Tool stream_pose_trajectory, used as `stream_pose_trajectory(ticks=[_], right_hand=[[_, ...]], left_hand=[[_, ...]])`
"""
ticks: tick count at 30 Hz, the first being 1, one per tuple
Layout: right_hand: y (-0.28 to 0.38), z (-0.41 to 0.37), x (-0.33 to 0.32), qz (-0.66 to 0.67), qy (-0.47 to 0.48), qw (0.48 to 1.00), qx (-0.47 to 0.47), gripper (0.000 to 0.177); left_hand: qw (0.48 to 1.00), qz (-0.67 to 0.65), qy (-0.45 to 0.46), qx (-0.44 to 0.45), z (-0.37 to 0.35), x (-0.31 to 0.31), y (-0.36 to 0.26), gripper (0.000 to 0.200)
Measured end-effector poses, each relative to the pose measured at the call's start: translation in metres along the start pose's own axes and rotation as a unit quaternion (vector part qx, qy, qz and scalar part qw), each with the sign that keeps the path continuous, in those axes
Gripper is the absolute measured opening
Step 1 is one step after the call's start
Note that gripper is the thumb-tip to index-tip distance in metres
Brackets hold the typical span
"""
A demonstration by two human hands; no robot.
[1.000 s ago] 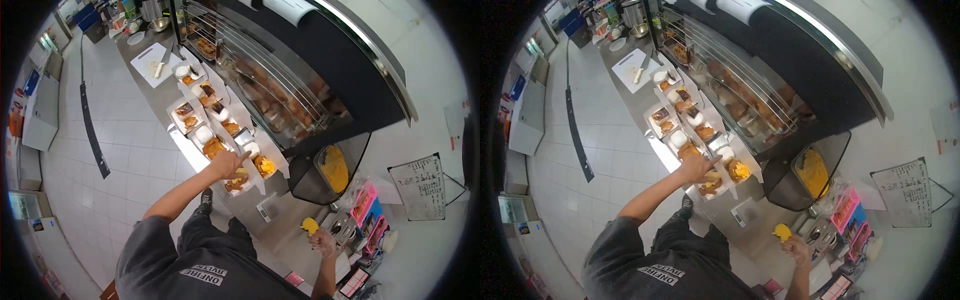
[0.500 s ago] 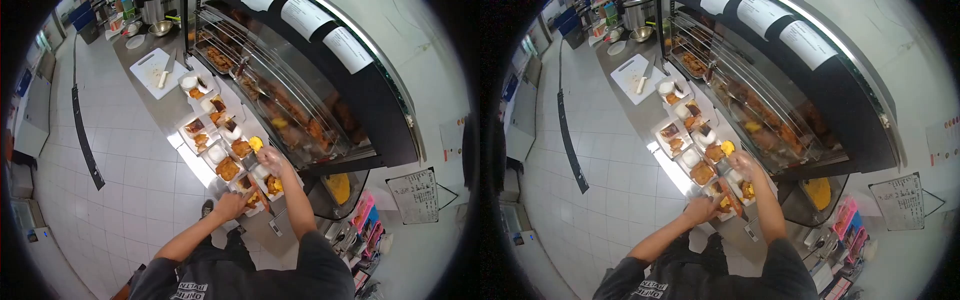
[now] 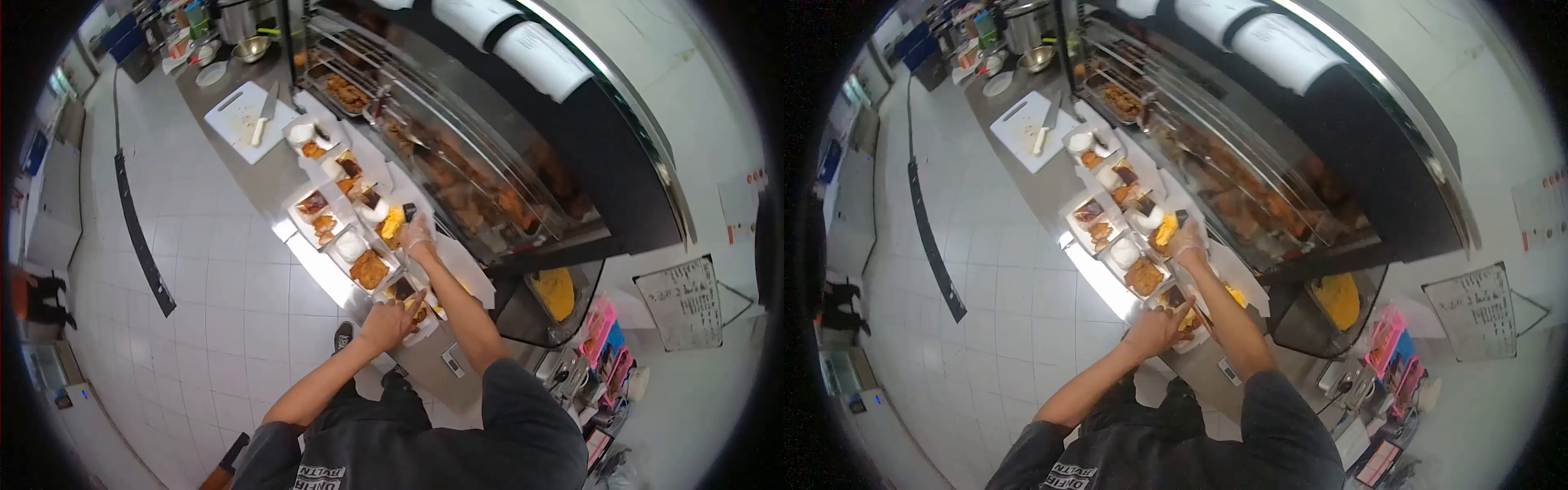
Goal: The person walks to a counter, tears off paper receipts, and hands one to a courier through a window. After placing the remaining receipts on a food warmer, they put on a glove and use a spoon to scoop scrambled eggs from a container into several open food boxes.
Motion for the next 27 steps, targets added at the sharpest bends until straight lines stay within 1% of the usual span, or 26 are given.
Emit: stream_pose_trajectory(ticks=[1, 2, 3, 4, 5, 6, 7, 8, 9, 11, 13, 14, 15, 16, 17, 18, 19, 20, 21, 22, 23, 24, 25, 26, 27], right_hand=[[-0.006, -0.004, -0.008, 0.222, 0.172, 0.954, 0.101, 0.042], [-0.012, -0.011, -0.016, 0.429, 0.324, 0.821, 0.189, 0.033], [-0.019, -0.032, -0.040, 0.532, 0.327, 0.749, 0.220, 0.012], [-0.041, -0.044, -0.050, 0.581, 0.385, 0.685, 0.211, 0.006], [-0.066, -0.061, -0.060, 0.629, 0.435, 0.613, 0.198, 0.003], [-0.090, -0.092, -0.064, 0.670, 0.465, 0.524, 0.245, 0.006], [-0.113, -0.114, -0.066, 0.689, 0.455, 0.500, 0.260, 0.013], [-0.132, -0.150, -0.099, 0.721, 0.473, 0.456, 0.221, 0.016], [-0.160, -0.186, -0.104, 0.674, 0.397, 0.544, 0.304, 0.020], [-0.227, -0.251, -0.121, 0.705, 0.445, 0.540, 0.120, 0.024], [-0.305, -0.315, -0.104, 0.705, 0.375, 0.489, 0.351, 0.029], [-0.344, -0.325, -0.113, 0.696, 0.393, 0.489, 0.350, 0.027], [-0.379, -0.334, -0.122, 0.685, 0.413, 0.488, 0.350, 0.025], [-0.415, -0.331, -0.126, 0.631, 0.368, 0.553, 0.400, 0.021], [-0.446, -0.318, -0.130, 0.569, 0.320, 0.611, 0.447, 0.020], [-0.466, -0.299, -0.136, 0.533, 0.241, 0.676, 0.449, 0.019], [-0.485, -0.276, -0.142, 0.488, 0.159, 0.734, 0.445, 0.022], [-0.506, -0.238, -0.135, 0.354, -0.046, 0.878, 0.319, 0.026], [-0.515, -0.201, -0.128, 0.189, -0.247, 0.937, 0.159, 0.031], [-0.516, -0.165, -0.130, 0.176, -0.193, 0.944, 0.203, 0.036], [-0.512, -0.126, -0.133, 0.163, -0.138, 0.946, 0.244, 0.041], [-0.513, -0.071, -0.115, 0.056, -0.016, 0.969, 0.239, 0.047], [-0.513, -0.023, -0.095, -0.055, 0.105, 0.967, 0.227, 0.052], [-0.500, 0.002, -0.103, -0.053, 0.104, 0.969, 0.220, 0.052], [-0.487, 0.021, -0.121, 0.018, 0.057, 0.959, 0.278, 0.055]], left_hand=[[1.000, -0.006, 0.011, -0.012, 0.005, -0.005, -0.003, 0.081], [1.000, -0.002, 0.017, 0.002, 0.008, -0.008, -0.009, 0.081], [0.999, 0.002, 0.046, -0.024, 0.011, -0.010, -0.013, 0.084], [0.996, 0.006, 0.079, -0.046, 0.013, -0.011, -0.019, 0.088], [0.996, 0.012, 0.075, -0.036, 0.012, -0.013, -0.028, 0.088], [0.997, 0.019, 0.071, -0.022, 0.010, -0.015, -0.039, 0.088], [0.997, 0.006, 0.071, 0.012, 0.004, -0.014, -0.053, 0.085], [0.997, -0.030, 0.062, 0.040, 0.001, -0.013, -0.071, 0.082], [0.994, -0.068, 0.055, 0.063, -0.002, -0.012, -0.090, 0.079], [0.962, -0.207, 0.161, 0.072, -0.003, 0.003, -0.126, 0.066], [0.900, -0.329, 0.276, 0.078, -0.003, 0.054, -0.151, 0.046], [0.899, -0.325, 0.283, 0.082, 0.015, 0.060, -0.171, 0.046], [0.880, -0.389, 0.266, 0.065, 0.033, 0.065, -0.202, 0.038], [0.856, -0.452, 0.246, 0.045, 0.049, 0.073, -0.230, 0.034], [0.841, -0.494, 0.218, 0.022, 0.067, 0.097, -0.244, 0.032], [0.823, -0.535, 0.188, -0.003, 0.089, 0.122, -0.255, 0.032], [0.811, -0.556, 0.178, -0.021, 0.115, 0.146, -0.263, 0.032], [0.799, -0.577, 0.163, -0.038, 0.152, 0.163, -0.270, 0.032], [0.834, -0.538, 0.115, -0.045, 0.187, 0.182, -0.272, 0.033], [0.865, -0.495, 0.064, -0.052, 0.221, 0.202, -0.271, 0.034], [0.871, -0.484, -0.015, -0.080, 0.252, 0.225, -0.268, 0.034], [0.871, -0.469, -0.095, -0.108, 0.279, 0.240, -0.266, 0.035], [0.892, -0.412, -0.110, -0.150, 0.306, 0.241, -0.264, 0.035], [0.907, -0.354, -0.125, -0.193, 0.329, 0.241, -0.260, 0.037], [0.907, -0.350, -0.131, -0.196, 0.348, 0.249, -0.253, 0.037]])
Point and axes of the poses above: each hand's wrist, its own z-axis towards the middle knuckle, its own x-axis out of the palm, y = z × x, the point moved 2 cm from there along z, towards the middle knuckle, and after that the axes turned 15 degrees about x, right-handed, at the moved point
